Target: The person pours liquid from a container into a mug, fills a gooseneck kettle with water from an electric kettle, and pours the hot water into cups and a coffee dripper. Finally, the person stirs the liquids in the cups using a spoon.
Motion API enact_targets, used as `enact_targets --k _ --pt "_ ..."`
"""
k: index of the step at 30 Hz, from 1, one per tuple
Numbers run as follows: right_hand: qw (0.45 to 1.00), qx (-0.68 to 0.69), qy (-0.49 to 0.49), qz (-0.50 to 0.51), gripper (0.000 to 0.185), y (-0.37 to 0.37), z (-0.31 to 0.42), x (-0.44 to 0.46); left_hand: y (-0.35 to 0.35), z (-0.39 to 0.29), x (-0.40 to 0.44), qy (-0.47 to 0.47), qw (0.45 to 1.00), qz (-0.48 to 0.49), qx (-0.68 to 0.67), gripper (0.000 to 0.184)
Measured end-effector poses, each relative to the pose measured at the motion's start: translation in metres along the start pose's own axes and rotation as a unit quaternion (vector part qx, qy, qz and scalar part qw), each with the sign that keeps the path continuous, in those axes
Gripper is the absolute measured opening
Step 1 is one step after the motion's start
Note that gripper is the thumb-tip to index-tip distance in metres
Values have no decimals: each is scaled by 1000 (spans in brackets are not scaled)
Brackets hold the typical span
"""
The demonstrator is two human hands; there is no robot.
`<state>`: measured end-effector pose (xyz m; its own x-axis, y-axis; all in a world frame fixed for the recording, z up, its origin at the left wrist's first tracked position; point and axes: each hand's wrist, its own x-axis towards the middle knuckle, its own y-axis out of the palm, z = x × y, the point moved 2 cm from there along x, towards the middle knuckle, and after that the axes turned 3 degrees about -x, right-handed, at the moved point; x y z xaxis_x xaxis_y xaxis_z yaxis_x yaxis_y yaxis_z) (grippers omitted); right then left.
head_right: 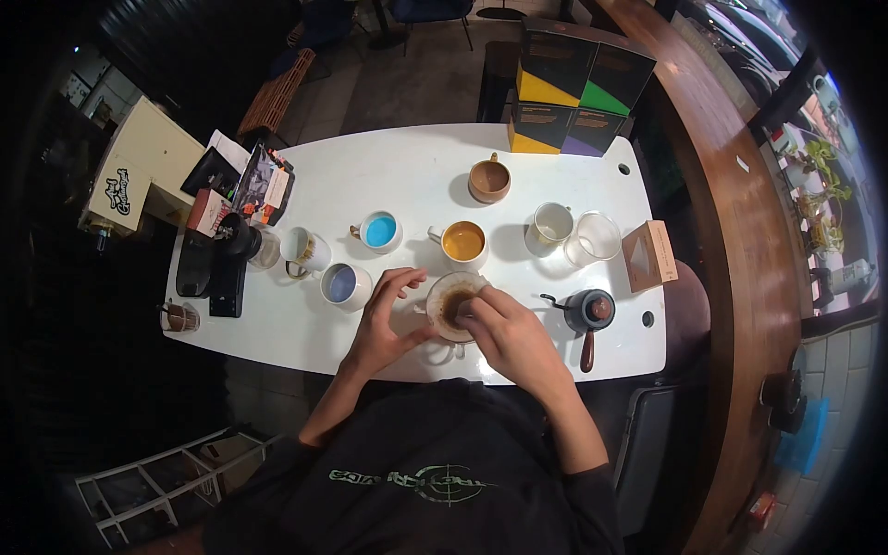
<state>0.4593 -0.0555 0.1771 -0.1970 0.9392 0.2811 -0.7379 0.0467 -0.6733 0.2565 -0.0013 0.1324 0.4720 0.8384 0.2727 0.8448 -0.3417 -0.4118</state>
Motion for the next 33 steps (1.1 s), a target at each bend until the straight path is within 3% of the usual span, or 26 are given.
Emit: enact_targets --k 3,6,16,22,24,33 --pt "1000 -18 1 -1 12 -5 -1 -10 5 3 -7 15 999 20 41 83" --pt "998 -25 -11 -52 13 -8 4 -17 10 8 -10 13 998 40 43 81" --pt "998 -19 -35 -54 13 5 -3 -14 10 6 -8 3 999 22 38 75" --pt "996 -54 -7 -69 10 11 -8 -17 13 11 -9 15 998 23 54 74" --pt "996 1 48 -80 7 12 -10 -18 13 11 -9 15 998 22 54 74" --pt "989 16 30 -142 8 0 -6 -13 13 10 -10 0 999 14 41 73"
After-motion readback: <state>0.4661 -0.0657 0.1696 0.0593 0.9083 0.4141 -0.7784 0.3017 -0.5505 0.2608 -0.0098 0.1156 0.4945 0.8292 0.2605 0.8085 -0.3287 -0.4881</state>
